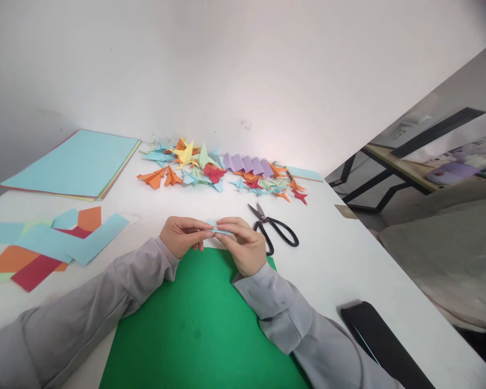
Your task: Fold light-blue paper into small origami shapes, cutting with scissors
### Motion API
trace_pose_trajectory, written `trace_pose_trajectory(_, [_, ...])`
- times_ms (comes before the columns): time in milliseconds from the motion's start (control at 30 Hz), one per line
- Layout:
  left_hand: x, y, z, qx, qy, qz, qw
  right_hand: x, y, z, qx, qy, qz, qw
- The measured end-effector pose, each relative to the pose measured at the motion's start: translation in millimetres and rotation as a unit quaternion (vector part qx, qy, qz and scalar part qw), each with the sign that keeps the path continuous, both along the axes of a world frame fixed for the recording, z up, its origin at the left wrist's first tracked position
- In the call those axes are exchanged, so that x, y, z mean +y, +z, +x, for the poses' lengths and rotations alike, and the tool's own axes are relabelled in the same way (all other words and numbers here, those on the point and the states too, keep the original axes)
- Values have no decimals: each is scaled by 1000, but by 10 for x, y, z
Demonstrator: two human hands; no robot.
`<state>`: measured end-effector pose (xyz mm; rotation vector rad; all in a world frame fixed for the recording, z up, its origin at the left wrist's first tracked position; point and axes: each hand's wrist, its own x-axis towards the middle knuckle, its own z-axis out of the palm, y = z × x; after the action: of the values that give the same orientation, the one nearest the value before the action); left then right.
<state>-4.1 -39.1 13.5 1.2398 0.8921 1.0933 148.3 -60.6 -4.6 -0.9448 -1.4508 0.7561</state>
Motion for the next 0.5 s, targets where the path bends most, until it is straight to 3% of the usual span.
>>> trace_pose_trajectory(167, [7, 2, 3, -16, 6, 8, 1000, -9, -5, -4, -2, -24, -2, 1000])
trace_pose_trajectory(300, [-5, 2, 14, -22, 14, 24, 999, 22, -11, -41, 111, -38, -89, 989])
trace_pose_trajectory(400, [-9, -4, 16, -23, 6, 6, 1000, 41, -14, -63, 134, 34, -192, 971])
trace_pose_trajectory(500, [4, -12, 11, -39, 4, -34, 999, 42, -15, -63, 126, 74, -229, 962])
